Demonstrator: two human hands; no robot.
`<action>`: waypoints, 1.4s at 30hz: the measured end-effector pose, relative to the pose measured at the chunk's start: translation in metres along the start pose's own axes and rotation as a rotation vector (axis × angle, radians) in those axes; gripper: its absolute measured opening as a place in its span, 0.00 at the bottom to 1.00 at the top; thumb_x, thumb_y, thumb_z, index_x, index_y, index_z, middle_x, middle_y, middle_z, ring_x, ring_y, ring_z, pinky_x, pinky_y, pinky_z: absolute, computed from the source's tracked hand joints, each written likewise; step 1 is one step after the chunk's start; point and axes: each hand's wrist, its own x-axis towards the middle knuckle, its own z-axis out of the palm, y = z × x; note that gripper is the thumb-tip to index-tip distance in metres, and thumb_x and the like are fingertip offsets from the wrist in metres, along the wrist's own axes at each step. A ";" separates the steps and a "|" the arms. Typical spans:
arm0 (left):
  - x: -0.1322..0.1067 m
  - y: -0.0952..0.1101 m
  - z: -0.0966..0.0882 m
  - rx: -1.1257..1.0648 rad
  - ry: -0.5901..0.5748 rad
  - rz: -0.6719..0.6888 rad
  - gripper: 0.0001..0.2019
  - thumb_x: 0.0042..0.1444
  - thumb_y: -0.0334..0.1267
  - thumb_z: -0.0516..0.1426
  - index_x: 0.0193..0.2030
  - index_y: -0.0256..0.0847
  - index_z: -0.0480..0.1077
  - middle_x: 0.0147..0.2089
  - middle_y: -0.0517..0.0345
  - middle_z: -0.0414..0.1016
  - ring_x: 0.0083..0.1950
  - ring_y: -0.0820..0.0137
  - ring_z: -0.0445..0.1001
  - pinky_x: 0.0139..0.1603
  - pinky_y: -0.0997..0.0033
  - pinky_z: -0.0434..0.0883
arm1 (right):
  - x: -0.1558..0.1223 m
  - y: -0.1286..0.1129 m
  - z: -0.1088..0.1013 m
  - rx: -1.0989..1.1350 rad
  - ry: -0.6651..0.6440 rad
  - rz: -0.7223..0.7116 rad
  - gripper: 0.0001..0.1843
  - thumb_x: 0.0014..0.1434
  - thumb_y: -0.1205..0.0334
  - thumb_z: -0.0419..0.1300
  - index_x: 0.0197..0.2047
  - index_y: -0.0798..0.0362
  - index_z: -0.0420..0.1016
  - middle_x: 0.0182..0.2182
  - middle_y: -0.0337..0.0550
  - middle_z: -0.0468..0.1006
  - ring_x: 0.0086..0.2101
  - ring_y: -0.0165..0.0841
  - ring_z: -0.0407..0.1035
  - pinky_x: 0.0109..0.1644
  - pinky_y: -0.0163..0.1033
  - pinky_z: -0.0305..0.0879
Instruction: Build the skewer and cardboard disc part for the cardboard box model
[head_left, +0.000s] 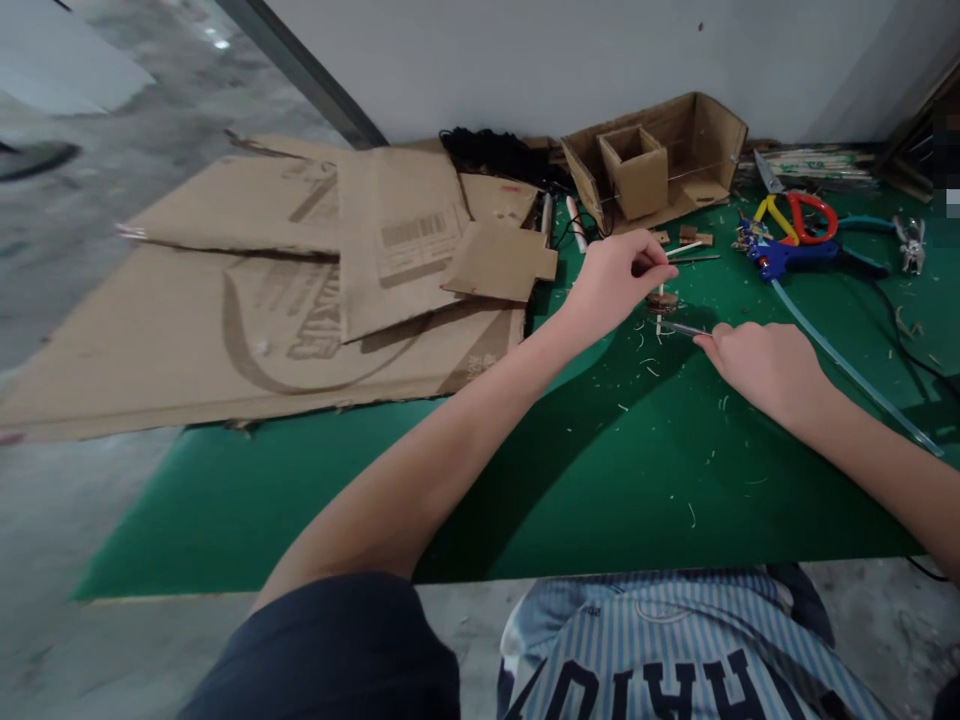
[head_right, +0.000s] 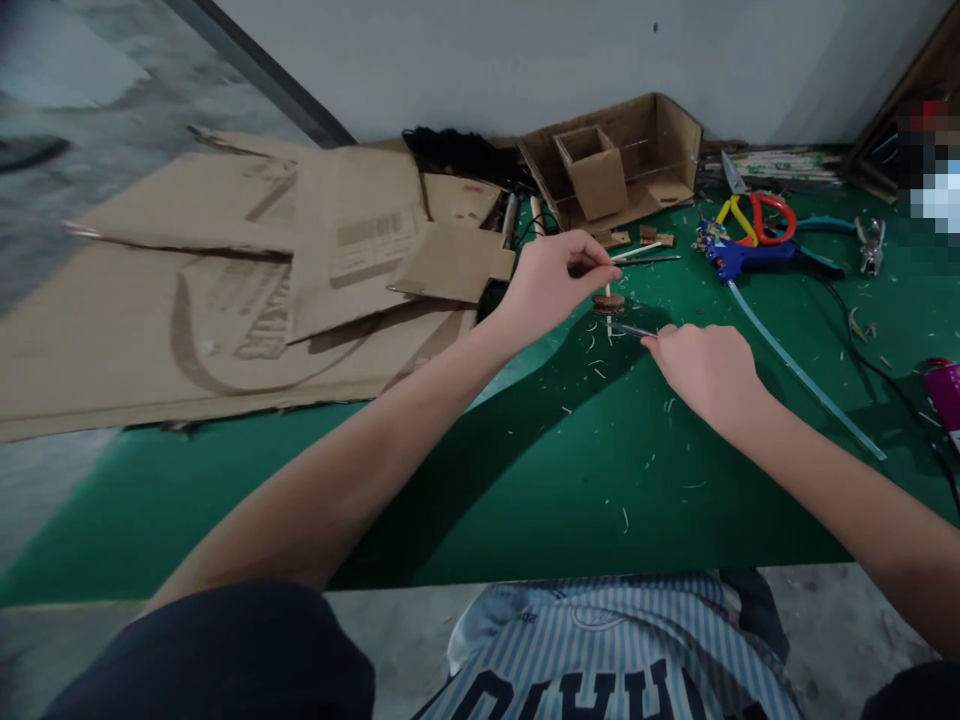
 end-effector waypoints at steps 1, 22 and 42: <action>0.000 0.000 0.000 0.008 -0.002 0.003 0.06 0.62 0.31 0.64 0.33 0.41 0.73 0.35 0.58 0.81 0.36 0.71 0.79 0.39 0.70 0.75 | -0.001 -0.001 -0.001 0.003 -0.016 -0.006 0.33 0.78 0.51 0.37 0.46 0.59 0.81 0.31 0.56 0.83 0.28 0.40 0.76 0.29 0.39 0.45; -0.001 0.005 0.000 -0.016 -0.011 -0.002 0.09 0.61 0.33 0.63 0.31 0.43 0.68 0.33 0.59 0.80 0.35 0.70 0.78 0.38 0.68 0.74 | 0.004 0.002 0.007 0.006 0.134 0.043 0.33 0.77 0.49 0.37 0.44 0.58 0.80 0.27 0.53 0.81 0.24 0.35 0.71 0.29 0.39 0.42; -0.001 -0.002 0.004 0.027 0.016 -0.016 0.05 0.61 0.33 0.63 0.33 0.42 0.74 0.33 0.58 0.80 0.36 0.69 0.78 0.40 0.67 0.74 | 0.010 0.012 0.005 -0.028 0.050 -0.021 0.34 0.77 0.47 0.37 0.46 0.57 0.81 0.32 0.56 0.83 0.29 0.40 0.76 0.30 0.38 0.45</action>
